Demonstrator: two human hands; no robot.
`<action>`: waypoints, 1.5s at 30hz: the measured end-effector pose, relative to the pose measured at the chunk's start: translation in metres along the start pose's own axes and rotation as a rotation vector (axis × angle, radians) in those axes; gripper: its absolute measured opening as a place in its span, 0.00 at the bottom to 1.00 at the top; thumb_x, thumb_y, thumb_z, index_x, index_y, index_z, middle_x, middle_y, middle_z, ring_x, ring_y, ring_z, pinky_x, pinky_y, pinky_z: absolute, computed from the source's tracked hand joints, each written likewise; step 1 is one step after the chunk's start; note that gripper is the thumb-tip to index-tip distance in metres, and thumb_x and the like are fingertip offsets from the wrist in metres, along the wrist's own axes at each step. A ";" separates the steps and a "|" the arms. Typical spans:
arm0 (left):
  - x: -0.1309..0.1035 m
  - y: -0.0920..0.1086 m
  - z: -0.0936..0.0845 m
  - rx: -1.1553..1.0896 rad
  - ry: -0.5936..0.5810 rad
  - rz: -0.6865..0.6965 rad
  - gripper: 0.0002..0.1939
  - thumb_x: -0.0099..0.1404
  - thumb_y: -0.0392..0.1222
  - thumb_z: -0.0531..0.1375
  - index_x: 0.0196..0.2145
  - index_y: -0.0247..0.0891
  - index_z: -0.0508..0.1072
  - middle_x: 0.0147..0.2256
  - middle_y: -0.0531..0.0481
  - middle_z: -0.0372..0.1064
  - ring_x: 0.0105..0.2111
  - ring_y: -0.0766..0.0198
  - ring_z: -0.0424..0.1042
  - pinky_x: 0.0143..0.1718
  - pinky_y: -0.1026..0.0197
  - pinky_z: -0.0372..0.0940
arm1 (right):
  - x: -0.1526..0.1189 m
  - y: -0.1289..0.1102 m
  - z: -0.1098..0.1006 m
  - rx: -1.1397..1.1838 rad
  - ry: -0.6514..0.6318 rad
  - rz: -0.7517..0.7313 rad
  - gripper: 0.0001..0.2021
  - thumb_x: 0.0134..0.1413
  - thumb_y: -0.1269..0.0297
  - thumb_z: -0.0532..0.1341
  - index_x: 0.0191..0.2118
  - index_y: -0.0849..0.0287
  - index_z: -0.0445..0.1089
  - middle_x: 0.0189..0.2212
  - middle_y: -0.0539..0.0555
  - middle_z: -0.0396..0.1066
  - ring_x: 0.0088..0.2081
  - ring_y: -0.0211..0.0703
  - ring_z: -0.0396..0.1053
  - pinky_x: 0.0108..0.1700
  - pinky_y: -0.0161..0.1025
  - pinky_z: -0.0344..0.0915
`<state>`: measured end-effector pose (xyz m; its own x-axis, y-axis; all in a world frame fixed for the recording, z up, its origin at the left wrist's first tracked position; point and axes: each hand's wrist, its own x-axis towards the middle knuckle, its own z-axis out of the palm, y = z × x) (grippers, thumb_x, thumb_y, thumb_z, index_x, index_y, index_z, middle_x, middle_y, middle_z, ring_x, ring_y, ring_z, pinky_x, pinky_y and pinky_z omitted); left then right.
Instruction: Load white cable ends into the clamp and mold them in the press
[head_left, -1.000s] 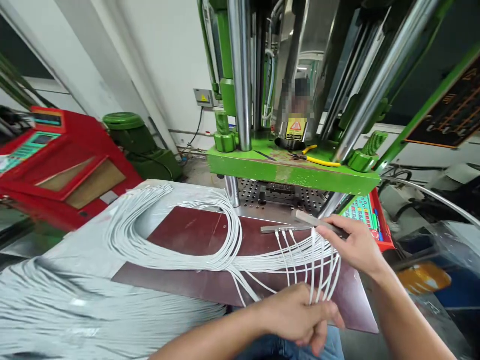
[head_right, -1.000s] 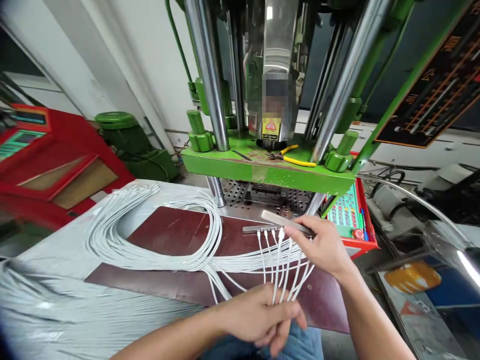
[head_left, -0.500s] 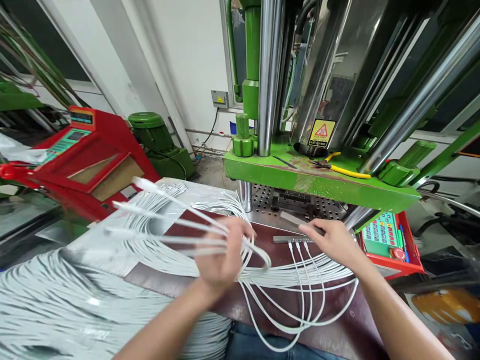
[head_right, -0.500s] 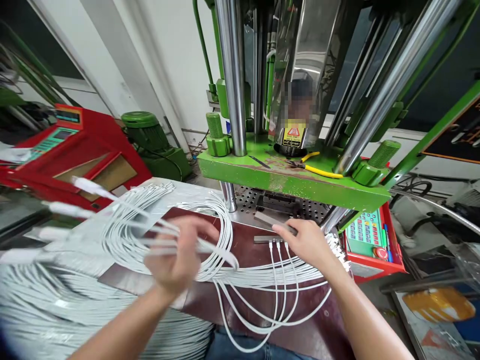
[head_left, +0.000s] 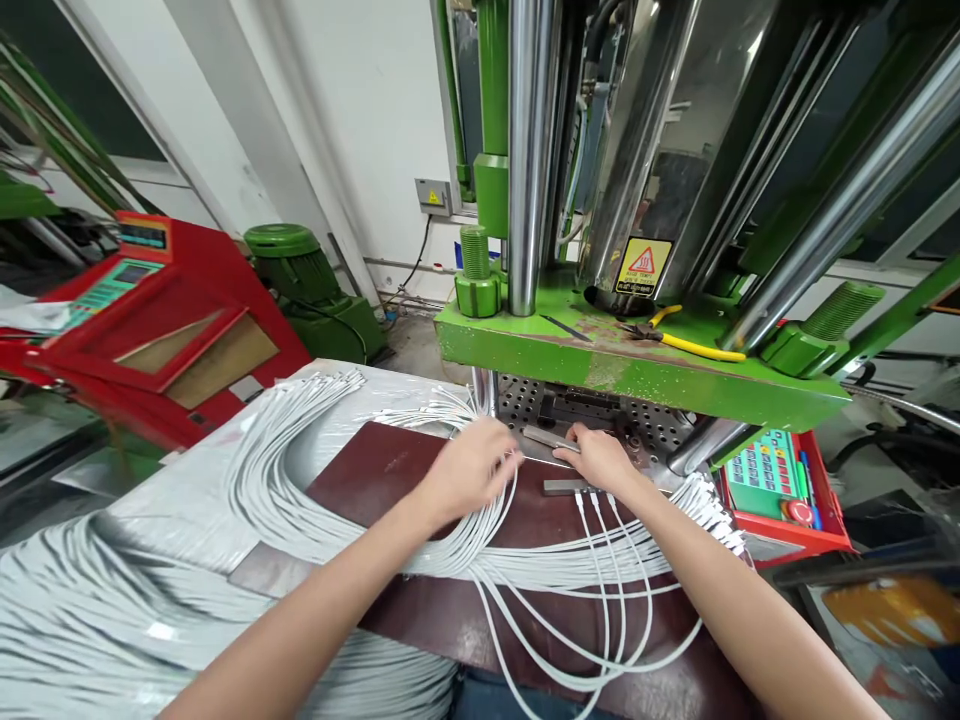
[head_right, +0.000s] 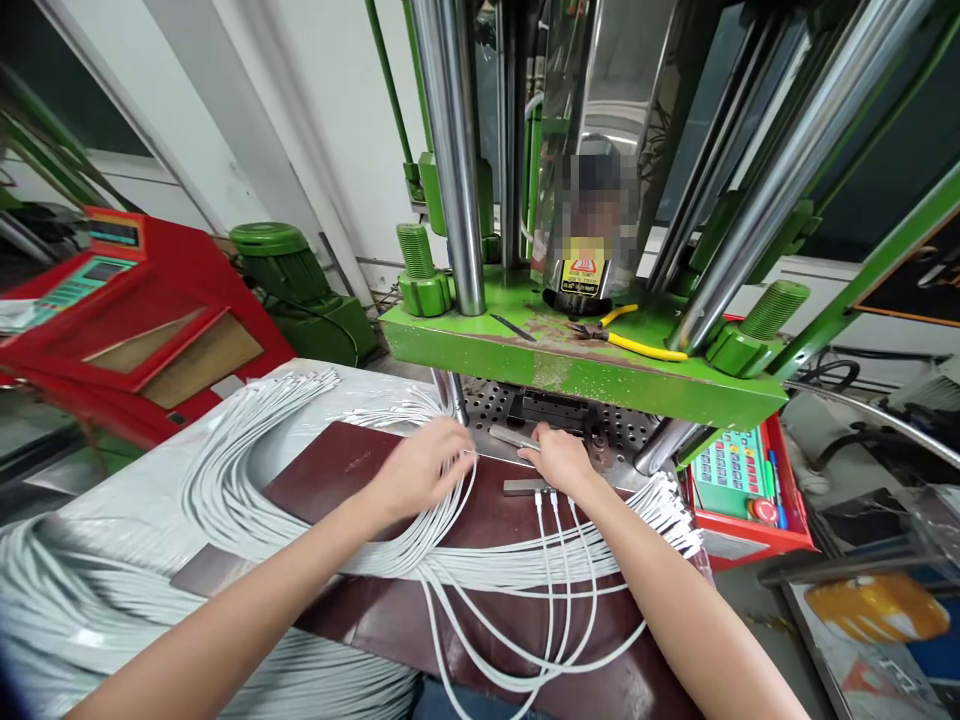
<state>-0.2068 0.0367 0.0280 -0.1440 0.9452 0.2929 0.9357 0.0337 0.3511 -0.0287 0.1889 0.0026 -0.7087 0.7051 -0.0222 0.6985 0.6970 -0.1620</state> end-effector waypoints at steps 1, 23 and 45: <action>-0.003 0.006 0.003 0.000 -0.067 0.202 0.16 0.65 0.50 0.50 0.35 0.39 0.73 0.38 0.45 0.72 0.43 0.58 0.68 0.52 0.55 0.56 | 0.002 -0.003 0.001 -0.015 0.004 -0.020 0.18 0.56 0.49 0.56 0.44 0.59 0.65 0.34 0.57 0.74 0.37 0.50 0.72 0.35 0.38 0.60; 0.022 -0.011 0.023 0.286 -0.200 0.101 0.18 0.66 0.45 0.46 0.29 0.34 0.71 0.30 0.39 0.69 0.35 0.49 0.69 0.39 0.50 0.62 | -0.017 0.001 -0.031 0.012 0.109 -0.215 0.15 0.62 0.55 0.53 0.47 0.59 0.65 0.43 0.55 0.69 0.46 0.44 0.65 0.45 0.36 0.60; 0.021 0.061 0.061 0.074 -0.325 0.366 0.14 0.66 0.38 0.46 0.42 0.35 0.69 0.38 0.41 0.66 0.42 0.51 0.66 0.45 0.51 0.62 | -0.160 0.065 -0.056 -0.152 -0.045 0.396 0.27 0.62 0.48 0.45 0.25 0.61 0.71 0.25 0.61 0.72 0.30 0.50 0.72 0.31 0.40 0.61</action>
<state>-0.1328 0.0786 0.0013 0.2953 0.9513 0.0881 0.9282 -0.3075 0.2094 0.1353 0.1287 0.0510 -0.3845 0.9180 -0.0972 0.9217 0.3876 0.0154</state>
